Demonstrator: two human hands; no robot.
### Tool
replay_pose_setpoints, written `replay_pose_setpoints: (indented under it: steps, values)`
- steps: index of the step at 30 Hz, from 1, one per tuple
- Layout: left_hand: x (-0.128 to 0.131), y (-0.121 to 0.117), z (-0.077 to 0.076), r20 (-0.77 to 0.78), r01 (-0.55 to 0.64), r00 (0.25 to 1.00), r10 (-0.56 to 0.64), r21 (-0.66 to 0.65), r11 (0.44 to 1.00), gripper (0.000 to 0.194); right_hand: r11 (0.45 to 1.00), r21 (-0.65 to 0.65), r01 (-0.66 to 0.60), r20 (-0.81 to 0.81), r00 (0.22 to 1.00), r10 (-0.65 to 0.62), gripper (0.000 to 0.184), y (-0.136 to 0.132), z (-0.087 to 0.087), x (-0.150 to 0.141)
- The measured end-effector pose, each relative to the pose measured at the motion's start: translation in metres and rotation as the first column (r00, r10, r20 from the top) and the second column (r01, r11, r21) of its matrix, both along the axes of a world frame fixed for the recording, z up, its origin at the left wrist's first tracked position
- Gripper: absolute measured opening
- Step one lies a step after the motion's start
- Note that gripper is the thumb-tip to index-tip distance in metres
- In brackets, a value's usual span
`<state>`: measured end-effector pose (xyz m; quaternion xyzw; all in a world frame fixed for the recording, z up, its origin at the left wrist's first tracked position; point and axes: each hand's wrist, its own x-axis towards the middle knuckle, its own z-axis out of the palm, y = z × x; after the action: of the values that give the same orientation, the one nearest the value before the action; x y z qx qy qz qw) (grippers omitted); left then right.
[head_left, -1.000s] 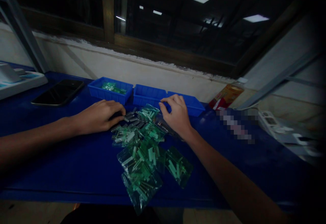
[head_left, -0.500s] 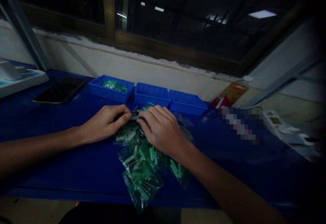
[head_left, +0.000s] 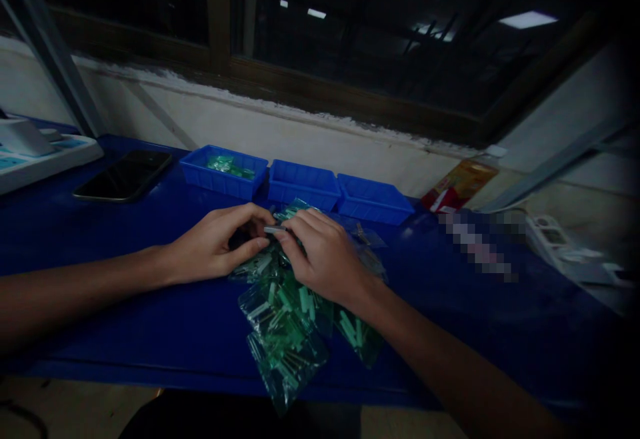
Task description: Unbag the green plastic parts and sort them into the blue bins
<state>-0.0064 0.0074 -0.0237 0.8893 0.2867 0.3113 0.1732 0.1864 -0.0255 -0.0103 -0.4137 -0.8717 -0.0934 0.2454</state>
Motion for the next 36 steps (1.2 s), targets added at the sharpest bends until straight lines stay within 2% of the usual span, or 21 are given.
replay_pose_setpoints:
  steps: [3,6,12,16,19,23,27,30,36]
  values:
    - [-0.0003,0.0008,-0.0013,-0.017,-0.012,1.0,0.012,0.011,1.0,0.021,0.999,-0.047,-0.027,-0.044,0.999,0.025,0.027,-0.0019,-0.0003,-0.0015]
    - [0.0004,0.0021,-0.0009,-0.038,-0.034,0.999,0.034,0.013,0.999,0.024,0.999,-0.039,-0.015,-0.074,0.997,0.012,0.021,-0.0044,-0.0005,-0.0011]
    - [0.0004,0.0025,0.0033,-0.114,-0.038,0.993,0.038,0.003,0.999,0.031,0.999,0.054,-0.006,0.082,0.997,0.002,0.017,-0.0056,-0.0004,-0.0021]
    - [0.0002,0.0015,0.003,-0.063,-0.028,0.998,0.027,-0.026,0.999,0.025,0.998,0.055,0.014,0.052,0.999,-0.017,0.021,-0.0046,-0.0005,-0.0031]
    - [0.0007,0.0017,0.0007,-0.011,-0.018,1.0,0.018,-0.01,1.0,0.028,0.999,0.039,0.021,0.022,1.0,-0.022,0.024,-0.0038,-0.0007,-0.0011]
    - [0.0009,0.0025,-0.0008,-0.041,-0.018,0.999,0.019,0.014,1.0,0.023,1.0,0.008,0.002,0.011,1.0,-0.002,0.028,-0.0027,-0.0014,0.001]
    - [0.0008,0.0018,0.0017,-0.075,-0.03,0.997,0.033,0.047,0.998,0.022,1.0,-0.007,-0.024,-0.022,0.999,0.024,0.023,-0.002,-0.0012,-0.0001]
    - [0.0014,0.0012,0.0042,-0.117,-0.018,0.993,0.025,0.057,0.998,0.026,0.999,0.015,-0.042,0.025,0.999,0.041,0.018,-0.0031,-0.0008,-0.0014]
    - [0.0027,0.0015,0.0036,-0.088,-0.027,0.996,0.027,-0.001,1.0,0.023,0.999,0.046,0.002,0.042,0.999,-0.004,0.022,-0.0037,-0.0017,-0.0009]
